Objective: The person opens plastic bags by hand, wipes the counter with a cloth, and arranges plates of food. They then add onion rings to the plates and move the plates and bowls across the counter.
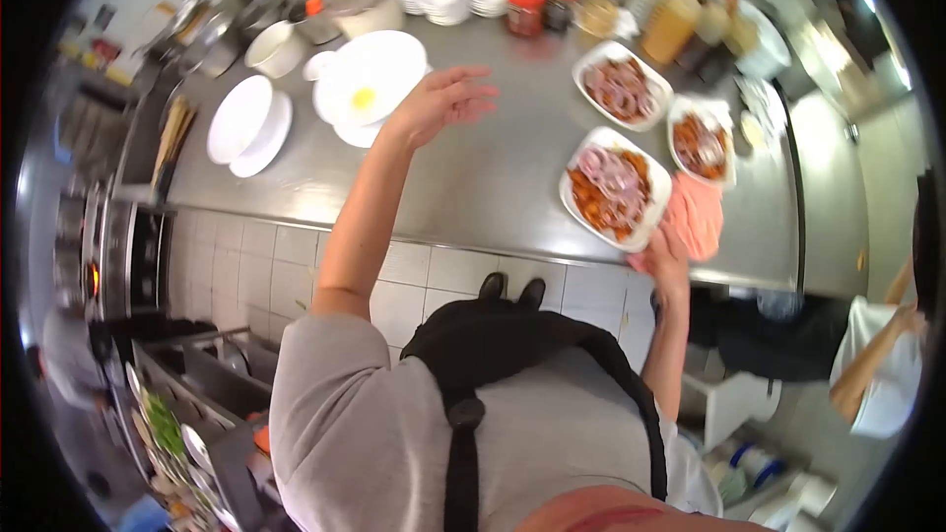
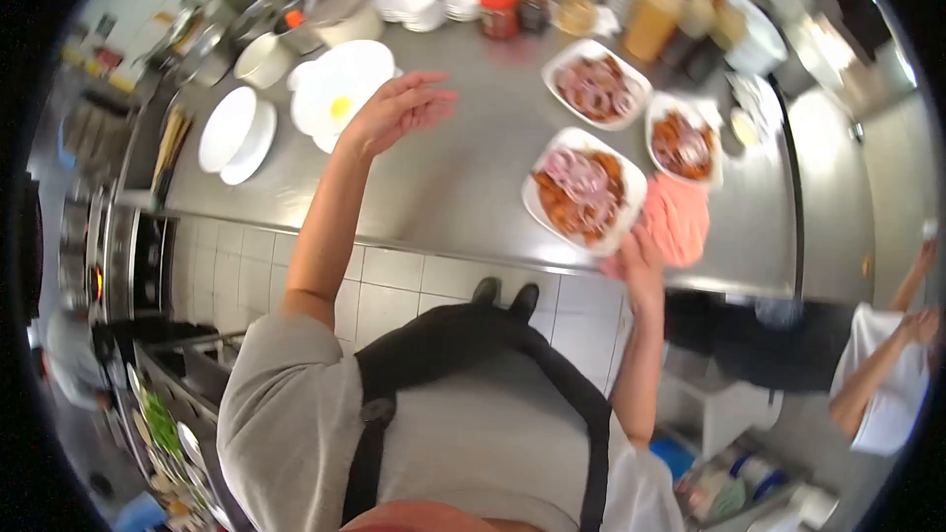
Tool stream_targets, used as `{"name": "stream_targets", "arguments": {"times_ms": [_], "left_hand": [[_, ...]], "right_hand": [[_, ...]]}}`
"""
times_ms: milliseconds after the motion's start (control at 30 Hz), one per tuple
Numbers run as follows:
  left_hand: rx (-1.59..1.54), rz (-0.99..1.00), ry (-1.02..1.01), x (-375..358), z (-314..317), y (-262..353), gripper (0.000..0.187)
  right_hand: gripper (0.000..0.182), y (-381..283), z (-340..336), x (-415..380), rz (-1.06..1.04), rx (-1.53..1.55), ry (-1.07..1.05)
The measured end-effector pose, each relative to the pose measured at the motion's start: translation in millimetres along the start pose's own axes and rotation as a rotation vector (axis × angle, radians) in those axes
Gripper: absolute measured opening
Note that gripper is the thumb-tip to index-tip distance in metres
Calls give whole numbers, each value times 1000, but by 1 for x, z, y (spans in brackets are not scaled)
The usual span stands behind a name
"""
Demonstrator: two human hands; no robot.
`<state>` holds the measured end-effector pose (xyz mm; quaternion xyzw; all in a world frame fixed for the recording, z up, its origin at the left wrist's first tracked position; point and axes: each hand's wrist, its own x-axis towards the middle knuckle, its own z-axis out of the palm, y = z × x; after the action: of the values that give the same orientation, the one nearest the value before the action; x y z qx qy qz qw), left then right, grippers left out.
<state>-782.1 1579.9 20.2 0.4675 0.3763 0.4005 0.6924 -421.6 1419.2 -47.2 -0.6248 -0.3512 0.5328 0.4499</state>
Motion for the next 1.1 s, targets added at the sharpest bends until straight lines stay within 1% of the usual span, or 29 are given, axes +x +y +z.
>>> {"name": "stream_targets", "arguments": {"times_ms": [33, 67, 100, 133, 167, 200, 233, 267, 300, 333, 367, 400, 433, 467, 500, 533, 567, 600, 633, 667, 733, 767, 800, 833, 867, 933, 967, 1033, 1100], "left_hand": [[141, 79, 51, 1, -13, 15, 31], [285, 150, 94, 4, -26, 28, 28], [400, 233, 195, 10, -45, 41, 20], [551, 246, 365, 20, -73, 50, 13], [694, 256, 584, 30, -94, 63, 14], [974, 465, 819, 49, -136, 64, 19], [1168, 559, 1070, 50, -153, 75, 22], [1135, 620, 1201, 62, -192, 79, 24], [1179, 494, 1306, 61, -205, 90, 30], [1193, 460, 1371, 70, -233, 94, 39], [1199, 429, 1394, 69, -240, 103, 44], [1187, 435, 1382, 74, -252, 106, 44], [1337, 391, 1341, 84, -266, 113, 46], [1485, 348, 1297, 94, -278, 121, 48], [1501, 407, 1209, 106, -292, 123, 44], [1489, 422, 1204, 116, -303, 128, 44], [1561, 308, 1003, 125, -313, 132, 40], [1621, 193, 800, 126, -309, 135, 36], [1570, 271, 834, 124, -305, 132, 28], [1565, 272, 831, 121, -303, 136, 28], [1679, 199, 763, 116, -300, 146, 22], [1684, 196, 756, 111, -302, 153, 22], [1653, 326, 859, 108, -311, 161, 21], [1614, 456, 948, 104, -303, 168, 20], [1538, 486, 915, 95, -298, 179, 21], [1647, 695, 867, 88, -299, 175, 26], [1650, 703, 857, 89, -306, 170, 26], [1795, 270, 623, 107, -328, 160, 32], [1672, -35, 656, 113, -324, 154, 41]], "right_hand": [[26, -7, -13, 2, -65, -215, 48], [26, -6, -17, 6, -480, -592, 305], [26, -21, -18, 2, -531, -922, 444], [25, -34, -9, -1, -357, -1039, 514], [22, -31, -5, 4, -469, -1115, 524], [19, -28, -5, 10, -577, -1193, 536], [19, -33, -6, 16, -580, -1197, 548], [14, -36, -8, 21, -652, -1277, 499], [10, -39, -14, 23, -717, -1358, 449], [10, -36, -23, 26, -707, -1371, 461], [8, -29, -33, 31, -573, -1375, 434], [6, -25, -43, 35, -444, -1371, 411], [18, -28, -48, 38, -209, -1353, 308], [18, -28, -51, 38, -208, -1355, 329], [12, -29, -51, 36, -408, -1292, 292], [10, -29, -49, 35, -608, -1225, 251], [10, -25, -49, 35, -611, -1232, 265], [11, -21, -47, 35, -678, -1209, 299], [11, -19, -47, 33, -745, -1184, 329], [11, -18, -50, 29, -742, -1190, 331], [13, -20, -51, 19, -351, -1194, 301], [13, -20, -54, 17, -344, -1191, 299], [16, -19, -61, 17, -314, -876, 230], [19, -19, -68, 12, -273, -560, 168], [19, -19, -75, 6, -252, -553, 177], [24, -29, -83, -4, -233, -605, 282], [24, -29, -84, -5, -243, -575, 357], [23, -25, -87, -3, -264, -573, 372], [25, -28, -87, -8, -294, -624, 369]]}}
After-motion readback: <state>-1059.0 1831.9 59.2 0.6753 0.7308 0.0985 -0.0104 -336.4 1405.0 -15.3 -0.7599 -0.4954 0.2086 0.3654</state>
